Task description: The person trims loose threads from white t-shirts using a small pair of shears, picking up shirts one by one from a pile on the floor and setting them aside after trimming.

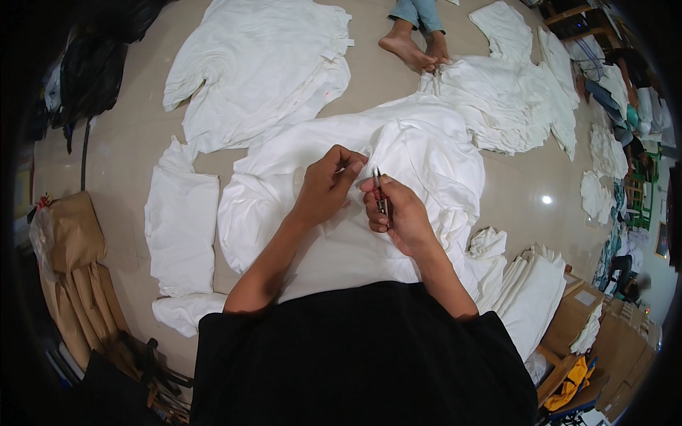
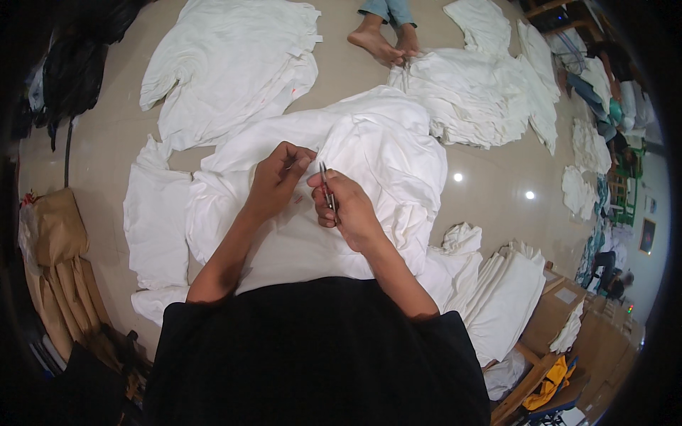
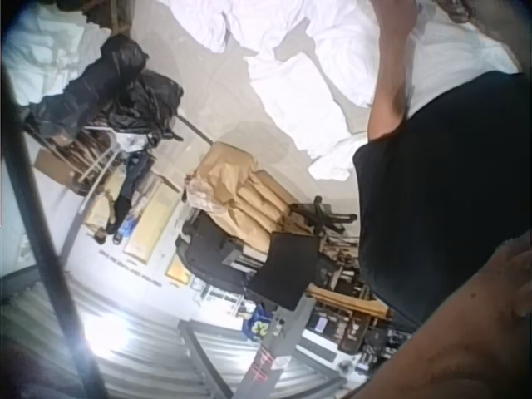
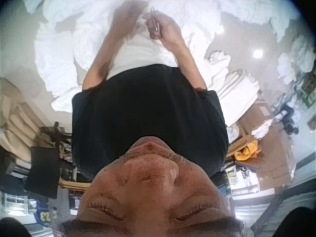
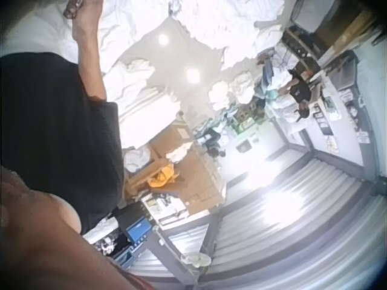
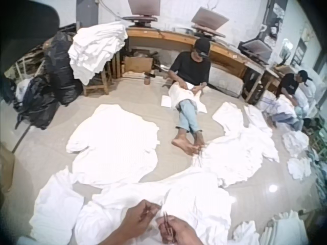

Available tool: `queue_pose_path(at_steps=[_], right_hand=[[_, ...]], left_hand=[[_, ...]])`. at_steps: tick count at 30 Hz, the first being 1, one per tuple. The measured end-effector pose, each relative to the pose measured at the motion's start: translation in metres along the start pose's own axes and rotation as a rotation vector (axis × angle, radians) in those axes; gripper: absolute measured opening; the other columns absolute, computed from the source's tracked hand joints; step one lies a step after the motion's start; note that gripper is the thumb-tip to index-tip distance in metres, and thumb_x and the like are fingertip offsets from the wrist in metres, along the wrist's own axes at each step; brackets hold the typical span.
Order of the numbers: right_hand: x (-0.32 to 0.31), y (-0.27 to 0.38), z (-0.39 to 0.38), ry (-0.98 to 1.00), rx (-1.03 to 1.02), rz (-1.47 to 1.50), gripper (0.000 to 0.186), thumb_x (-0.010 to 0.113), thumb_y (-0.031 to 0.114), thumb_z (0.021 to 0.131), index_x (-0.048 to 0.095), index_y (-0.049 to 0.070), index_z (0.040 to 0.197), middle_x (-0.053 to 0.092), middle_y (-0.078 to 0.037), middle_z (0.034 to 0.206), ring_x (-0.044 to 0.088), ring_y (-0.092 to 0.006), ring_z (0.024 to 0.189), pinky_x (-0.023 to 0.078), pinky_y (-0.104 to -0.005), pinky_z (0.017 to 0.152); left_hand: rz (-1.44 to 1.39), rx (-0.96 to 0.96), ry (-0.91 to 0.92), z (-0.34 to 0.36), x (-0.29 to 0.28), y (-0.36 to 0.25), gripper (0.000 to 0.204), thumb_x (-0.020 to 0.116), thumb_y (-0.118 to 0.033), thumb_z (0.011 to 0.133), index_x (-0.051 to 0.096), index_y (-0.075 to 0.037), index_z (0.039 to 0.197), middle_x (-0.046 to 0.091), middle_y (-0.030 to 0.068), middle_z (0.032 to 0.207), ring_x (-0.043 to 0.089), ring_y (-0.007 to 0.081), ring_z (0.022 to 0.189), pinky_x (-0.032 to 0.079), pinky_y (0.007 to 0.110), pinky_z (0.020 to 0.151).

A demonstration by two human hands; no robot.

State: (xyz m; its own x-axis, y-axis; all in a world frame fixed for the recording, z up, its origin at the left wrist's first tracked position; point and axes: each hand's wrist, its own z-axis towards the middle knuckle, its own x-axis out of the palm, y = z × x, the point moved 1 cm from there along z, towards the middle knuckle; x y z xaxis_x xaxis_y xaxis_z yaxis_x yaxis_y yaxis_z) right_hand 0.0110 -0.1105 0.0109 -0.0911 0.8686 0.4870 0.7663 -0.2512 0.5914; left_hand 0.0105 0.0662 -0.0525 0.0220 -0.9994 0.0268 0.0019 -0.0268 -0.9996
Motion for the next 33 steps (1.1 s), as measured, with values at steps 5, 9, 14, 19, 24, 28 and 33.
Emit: queue_pose_path(at_steps=[5, 9, 14, 19, 24, 28, 33], right_hand=[[0.005, -0.004, -0.001, 0.023, 0.100, 0.080, 0.036, 0.046, 0.038, 0.115, 0.061, 0.006, 0.112, 0.051, 0.000, 0.081, 0.039, -0.0099, 0.062, 0.035, -0.0277, 0.056], [0.003, -0.010, 0.003, 0.028, 0.086, 0.084, 0.035, 0.047, 0.039, 0.115, 0.061, 0.007, 0.110, 0.051, 0.001, 0.082, 0.040, -0.0103, 0.064, 0.035, -0.0280, 0.058], [0.001, -0.013, 0.005, 0.031, 0.066, 0.118, 0.035, 0.048, 0.039, 0.115, 0.060, 0.008, 0.108, 0.050, 0.001, 0.082, 0.040, -0.0104, 0.064, 0.035, -0.0279, 0.058], [0.000, -0.011, 0.006, 0.040, 0.053, 0.173, 0.032, 0.050, 0.038, 0.114, 0.061, 0.008, 0.109, 0.052, 0.001, 0.083, 0.040, -0.0082, 0.062, 0.036, -0.0251, 0.056], [0.002, -0.012, 0.007, 0.039, 0.034, 0.172, 0.029, 0.050, 0.036, 0.115, 0.060, 0.009, 0.108, 0.051, 0.002, 0.083, 0.040, -0.0071, 0.062, 0.035, -0.0236, 0.055], [-0.001, -0.014, 0.009, 0.030, 0.045, 0.173, 0.027, 0.049, 0.034, 0.115, 0.058, 0.010, 0.106, 0.049, 0.003, 0.082, 0.039, -0.0068, 0.061, 0.034, -0.0233, 0.055], [-0.003, -0.013, 0.006, -0.053, -0.043, 0.083, 0.026, 0.051, 0.034, 0.114, 0.059, 0.009, 0.108, 0.050, 0.003, 0.083, 0.038, -0.0057, 0.060, 0.034, -0.0231, 0.054]], left_hand=[[-0.023, -0.081, 0.065, -0.005, 0.000, -0.005, 0.016, 0.062, -0.013, 0.108, 0.065, 0.001, 0.115, 0.073, 0.0069, 0.103, 0.065, 0.0100, 0.087, 0.055, 0.028, 0.079], [0.000, -0.148, 0.071, -0.008, 0.000, -0.011, 0.018, 0.063, -0.013, 0.107, 0.065, 0.002, 0.116, 0.073, 0.0086, 0.107, 0.067, 0.0118, 0.091, 0.056, 0.029, 0.082], [-0.023, -0.140, 0.071, -0.008, 0.001, -0.014, 0.015, 0.063, -0.007, 0.105, 0.064, 0.002, 0.116, 0.073, 0.0103, 0.110, 0.068, 0.0119, 0.094, 0.056, 0.028, 0.084], [-0.011, -0.060, 0.075, -0.009, 0.001, -0.011, 0.011, 0.060, -0.009, 0.107, 0.064, 0.000, 0.113, 0.072, 0.0040, 0.106, 0.060, 0.0049, 0.080, 0.049, 0.022, 0.066], [-0.032, -0.008, 0.090, -0.008, 0.002, -0.007, 0.006, 0.061, -0.005, 0.106, 0.062, 0.000, 0.107, 0.071, 0.0090, 0.122, 0.065, 0.0104, 0.097, 0.053, 0.027, 0.082], [-0.043, -0.029, 0.096, -0.009, 0.002, -0.008, 0.005, 0.061, -0.004, 0.105, 0.062, 0.000, 0.108, 0.070, 0.0099, 0.122, 0.066, 0.0126, 0.103, 0.053, 0.030, 0.091], [-0.095, -0.074, 0.108, -0.011, 0.003, -0.003, 0.008, 0.060, -0.008, 0.108, 0.060, -0.001, 0.112, 0.069, 0.0103, 0.127, 0.065, 0.0133, 0.110, 0.053, 0.030, 0.095]])
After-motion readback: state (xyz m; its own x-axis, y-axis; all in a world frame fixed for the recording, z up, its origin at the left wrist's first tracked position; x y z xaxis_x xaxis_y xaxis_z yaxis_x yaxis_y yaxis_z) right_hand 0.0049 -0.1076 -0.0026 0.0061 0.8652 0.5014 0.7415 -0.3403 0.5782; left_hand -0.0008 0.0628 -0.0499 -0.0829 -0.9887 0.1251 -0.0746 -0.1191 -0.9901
